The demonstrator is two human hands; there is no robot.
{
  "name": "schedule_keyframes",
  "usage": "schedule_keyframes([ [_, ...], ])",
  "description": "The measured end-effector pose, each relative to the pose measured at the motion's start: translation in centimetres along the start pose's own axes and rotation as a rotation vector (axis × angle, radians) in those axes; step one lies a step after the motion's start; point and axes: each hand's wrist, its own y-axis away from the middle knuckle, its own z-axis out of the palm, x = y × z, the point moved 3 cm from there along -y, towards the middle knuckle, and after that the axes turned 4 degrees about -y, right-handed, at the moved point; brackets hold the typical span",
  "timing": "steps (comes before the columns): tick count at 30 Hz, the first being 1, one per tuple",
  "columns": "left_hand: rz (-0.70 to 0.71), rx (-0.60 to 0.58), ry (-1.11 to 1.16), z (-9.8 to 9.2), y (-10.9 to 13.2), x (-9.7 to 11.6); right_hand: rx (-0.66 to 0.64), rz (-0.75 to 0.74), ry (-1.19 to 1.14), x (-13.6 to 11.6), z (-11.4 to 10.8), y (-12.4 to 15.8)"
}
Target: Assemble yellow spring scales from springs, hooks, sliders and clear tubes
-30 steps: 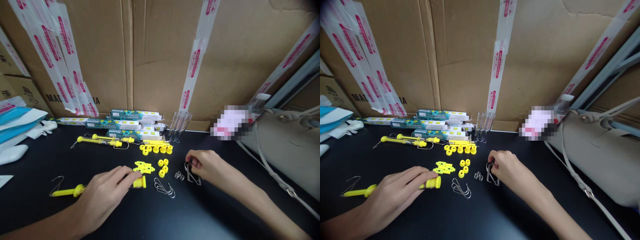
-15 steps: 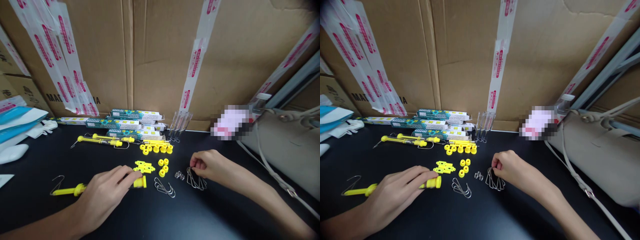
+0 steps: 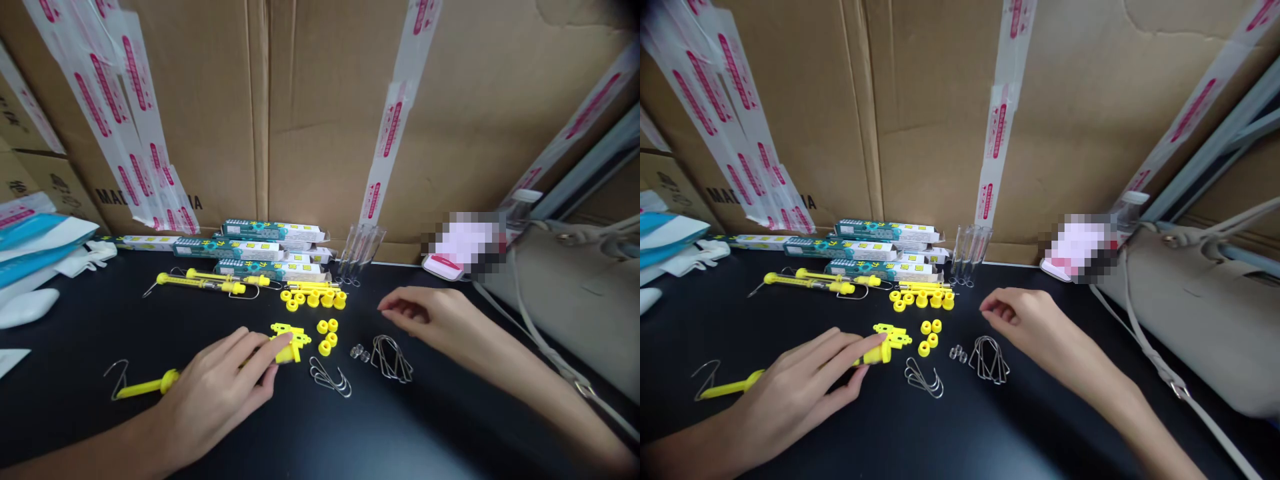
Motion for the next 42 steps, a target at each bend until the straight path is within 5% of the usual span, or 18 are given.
schedule_keyframes([
  [5,0.118,-0.083,-0.03,-0.2,0.2,0.4,0.064,-0.246,-0.362,-6.5,4.0,2.4],
  [9,0.188,-0.066,0.026,-1.2,0.0,0.8,0.064,-0.353,-0.491,-8.8,7.4,4.1],
  [20,0.101,-0.028,0.027,-0.4,0.1,0.4,0.093,-0.168,-0.542,-7.6,7.6,3.7],
  [28,0.012,-0.041,0.057,-0.3,0.3,0.1,-0.08,0.099,-1.038,-6.2,8.5,2.7],
  [42,0.01,-0.059,0.087,0.0,0.6,0.0,-0.192,0.079,-1.272,-7.5,7.6,2.8],
])
